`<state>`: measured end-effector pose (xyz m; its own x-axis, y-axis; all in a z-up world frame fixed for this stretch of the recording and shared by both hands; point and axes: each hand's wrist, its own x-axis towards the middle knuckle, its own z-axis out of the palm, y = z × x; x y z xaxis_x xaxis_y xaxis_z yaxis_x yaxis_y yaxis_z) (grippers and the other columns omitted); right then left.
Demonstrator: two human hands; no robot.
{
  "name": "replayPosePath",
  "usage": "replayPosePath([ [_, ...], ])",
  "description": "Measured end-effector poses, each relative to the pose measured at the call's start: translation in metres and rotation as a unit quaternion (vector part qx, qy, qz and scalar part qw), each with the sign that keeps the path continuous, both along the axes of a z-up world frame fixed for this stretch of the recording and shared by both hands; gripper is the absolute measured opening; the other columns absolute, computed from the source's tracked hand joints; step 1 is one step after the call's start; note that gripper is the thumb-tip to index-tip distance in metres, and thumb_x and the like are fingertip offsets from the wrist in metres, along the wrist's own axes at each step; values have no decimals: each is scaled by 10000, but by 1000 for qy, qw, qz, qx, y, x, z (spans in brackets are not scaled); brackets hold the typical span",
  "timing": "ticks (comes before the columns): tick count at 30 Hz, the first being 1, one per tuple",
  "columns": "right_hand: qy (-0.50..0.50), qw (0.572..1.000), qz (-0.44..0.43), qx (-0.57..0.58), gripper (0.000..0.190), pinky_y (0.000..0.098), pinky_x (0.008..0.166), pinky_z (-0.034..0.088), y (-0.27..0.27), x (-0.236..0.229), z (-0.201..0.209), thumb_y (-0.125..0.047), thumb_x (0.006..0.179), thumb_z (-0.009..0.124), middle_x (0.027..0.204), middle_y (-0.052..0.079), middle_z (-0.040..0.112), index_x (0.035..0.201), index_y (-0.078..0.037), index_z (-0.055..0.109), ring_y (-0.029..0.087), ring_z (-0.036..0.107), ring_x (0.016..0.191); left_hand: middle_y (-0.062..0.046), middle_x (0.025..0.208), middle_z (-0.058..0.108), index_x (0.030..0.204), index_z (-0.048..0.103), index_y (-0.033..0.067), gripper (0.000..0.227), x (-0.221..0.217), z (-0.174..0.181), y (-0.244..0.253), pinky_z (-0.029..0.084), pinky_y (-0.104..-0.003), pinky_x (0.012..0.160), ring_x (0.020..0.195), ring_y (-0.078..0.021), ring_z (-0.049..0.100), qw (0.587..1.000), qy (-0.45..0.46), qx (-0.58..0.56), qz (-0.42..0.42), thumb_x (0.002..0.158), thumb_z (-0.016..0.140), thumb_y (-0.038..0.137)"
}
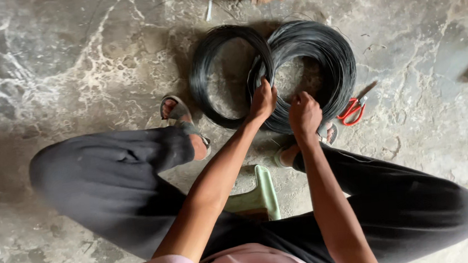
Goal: The person sits on a small stool and coils a long black wire into a circular bundle on the floor. They use both hands to wrap and secure the wire, occasionally using a pair of red-handled scissors to cut or adjust the wire. The coiled wire is placed on the floor next to a stack of wooden planks.
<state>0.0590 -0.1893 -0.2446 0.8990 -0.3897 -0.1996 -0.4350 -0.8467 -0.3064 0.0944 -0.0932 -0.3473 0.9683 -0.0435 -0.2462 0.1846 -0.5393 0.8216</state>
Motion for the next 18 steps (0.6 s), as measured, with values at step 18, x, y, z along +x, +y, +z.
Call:
replayPosePath([
  [18, 56, 902, -116, 411, 270, 307, 594, 502, -20, -6, -100, -184, 848, 629, 842, 114, 674, 1115, -147, 638, 178, 641, 720, -228, 1156, 528, 1119, 546, -6, 456, -6, -16, 7, 310, -435, 1001, 1132, -309, 477, 916, 238, -322, 29, 875, 461, 370],
])
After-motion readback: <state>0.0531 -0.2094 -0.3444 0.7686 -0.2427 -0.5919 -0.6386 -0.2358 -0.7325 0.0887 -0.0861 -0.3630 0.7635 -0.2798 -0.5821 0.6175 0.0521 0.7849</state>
